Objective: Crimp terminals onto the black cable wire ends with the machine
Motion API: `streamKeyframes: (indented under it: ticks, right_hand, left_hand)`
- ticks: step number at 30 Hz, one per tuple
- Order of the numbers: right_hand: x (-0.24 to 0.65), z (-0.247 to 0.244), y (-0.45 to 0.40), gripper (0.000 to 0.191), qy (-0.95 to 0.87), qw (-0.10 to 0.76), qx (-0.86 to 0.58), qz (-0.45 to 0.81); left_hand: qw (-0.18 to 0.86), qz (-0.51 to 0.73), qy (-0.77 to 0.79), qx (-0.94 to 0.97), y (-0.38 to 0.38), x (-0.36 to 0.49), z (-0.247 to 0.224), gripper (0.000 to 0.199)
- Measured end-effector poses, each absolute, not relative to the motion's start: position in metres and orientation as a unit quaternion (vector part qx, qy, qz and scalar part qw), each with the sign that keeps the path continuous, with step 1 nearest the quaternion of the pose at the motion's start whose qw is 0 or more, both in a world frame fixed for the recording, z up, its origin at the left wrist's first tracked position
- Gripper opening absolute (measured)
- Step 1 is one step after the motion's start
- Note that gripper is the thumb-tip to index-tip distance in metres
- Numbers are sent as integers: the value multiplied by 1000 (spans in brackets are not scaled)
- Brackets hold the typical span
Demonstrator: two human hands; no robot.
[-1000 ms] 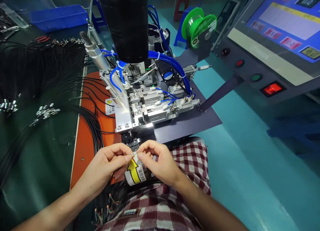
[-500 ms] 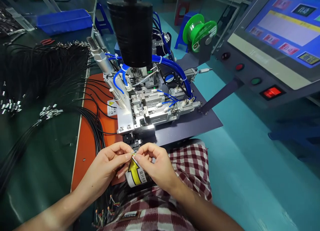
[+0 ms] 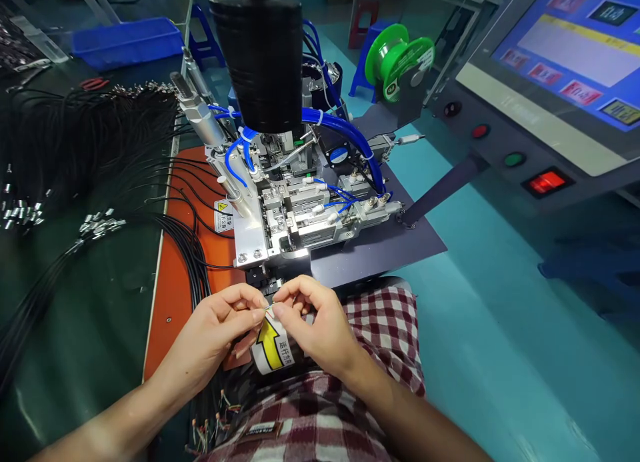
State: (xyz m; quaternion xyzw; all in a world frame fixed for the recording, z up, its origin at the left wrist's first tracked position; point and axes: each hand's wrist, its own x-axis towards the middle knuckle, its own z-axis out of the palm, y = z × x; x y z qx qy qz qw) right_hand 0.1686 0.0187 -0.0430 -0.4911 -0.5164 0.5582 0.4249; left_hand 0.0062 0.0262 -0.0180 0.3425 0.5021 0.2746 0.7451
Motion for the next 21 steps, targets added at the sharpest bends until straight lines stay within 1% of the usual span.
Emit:
streamKeyframes:
  ticks: [2, 6, 10, 17, 21]
  right_hand:
    - [168, -41, 19, 2, -568, 419, -492, 509]
    - [170, -35, 19, 10, -635, 375, -500, 453]
    - [175, -28, 20, 8, -674, 334, -491, 439]
    - [182, -22, 22, 10, -694, 277, -484, 456]
    - [181, -17, 20, 9, -719, 251, -502, 411]
  left_hand:
    - [732, 268, 512, 360, 26, 7, -19, 17]
    - [697, 237, 537, 412, 24, 8, -21, 18]
    - [670, 215, 542, 460, 23, 8, -23, 15]
    - [644, 201, 542, 502, 22, 8, -24, 12]
    - [628, 189, 539, 528, 22, 9, -24, 11]
